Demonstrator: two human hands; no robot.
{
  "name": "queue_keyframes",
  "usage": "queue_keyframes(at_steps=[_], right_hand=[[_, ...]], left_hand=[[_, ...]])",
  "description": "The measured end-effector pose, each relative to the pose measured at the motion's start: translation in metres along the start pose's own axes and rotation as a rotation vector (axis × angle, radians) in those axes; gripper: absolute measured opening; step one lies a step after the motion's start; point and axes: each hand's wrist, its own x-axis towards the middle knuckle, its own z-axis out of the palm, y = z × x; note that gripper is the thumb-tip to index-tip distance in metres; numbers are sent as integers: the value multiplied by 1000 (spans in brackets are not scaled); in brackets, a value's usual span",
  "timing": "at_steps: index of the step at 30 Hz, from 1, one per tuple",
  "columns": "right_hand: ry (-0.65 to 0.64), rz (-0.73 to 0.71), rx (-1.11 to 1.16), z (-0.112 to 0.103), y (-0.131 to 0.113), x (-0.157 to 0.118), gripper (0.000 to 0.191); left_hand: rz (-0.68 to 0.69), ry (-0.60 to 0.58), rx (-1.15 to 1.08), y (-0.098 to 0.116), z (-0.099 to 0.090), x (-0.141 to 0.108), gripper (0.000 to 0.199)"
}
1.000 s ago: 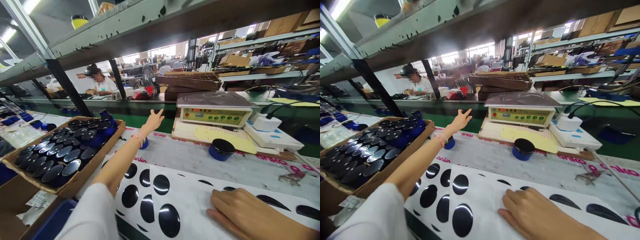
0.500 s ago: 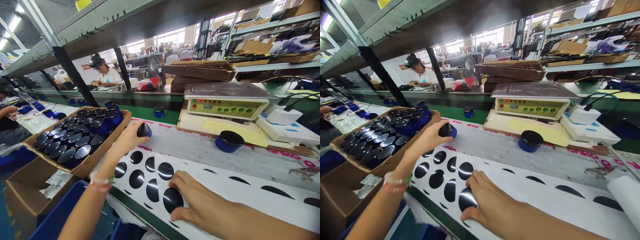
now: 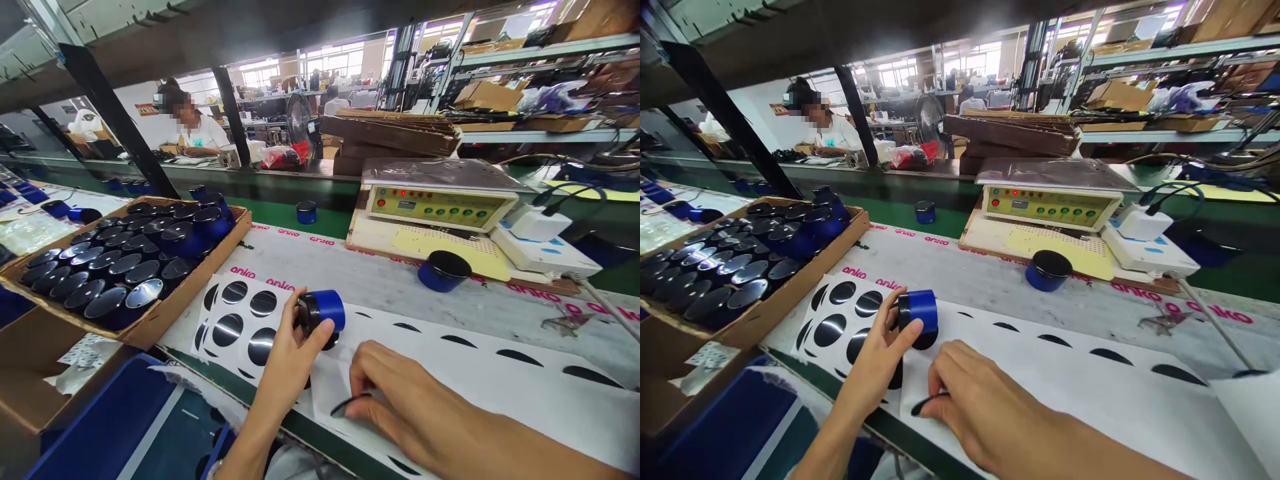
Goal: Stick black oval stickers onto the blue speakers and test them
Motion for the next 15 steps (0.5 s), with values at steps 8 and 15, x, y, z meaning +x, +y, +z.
queue_keyframes(at_steps=[8, 15], right_hand=[[430, 317, 358, -42, 1, -33, 21], [417, 469, 773, -20, 25, -19, 28]], left_hand=[[144, -285, 550, 0, 22, -31, 84], [31, -280, 458, -16, 30, -30, 98]])
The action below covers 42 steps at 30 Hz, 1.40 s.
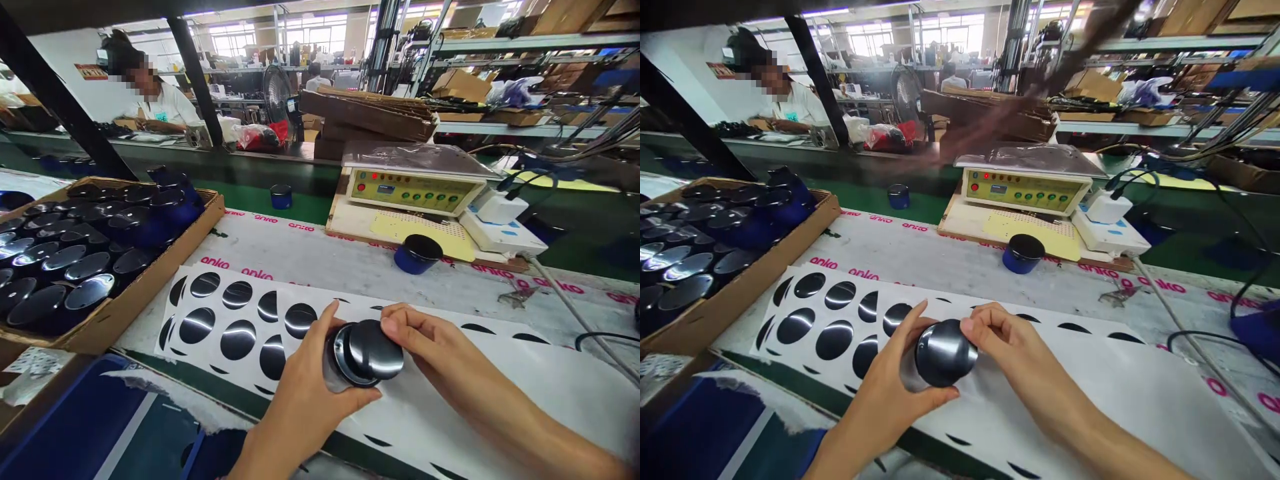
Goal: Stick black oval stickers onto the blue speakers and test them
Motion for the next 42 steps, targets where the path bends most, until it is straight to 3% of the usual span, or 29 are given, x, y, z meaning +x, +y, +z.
queue_keyframes(at_steps=[9, 22, 31, 42], right_hand=[[-19, 22, 75, 14, 9, 4, 33], [56, -191, -198, 16, 8, 6, 31], [56, -202, -252, 15, 12, 6, 30], [81, -249, -407, 15, 8, 5, 28]], left_hand=[[35, 15, 46, 1, -1, -2, 91], [48, 14, 67, 2, -1, -1, 87], [-49, 77, -30, 9, 2, -4, 86], [28, 67, 13, 4, 1, -4, 86]])
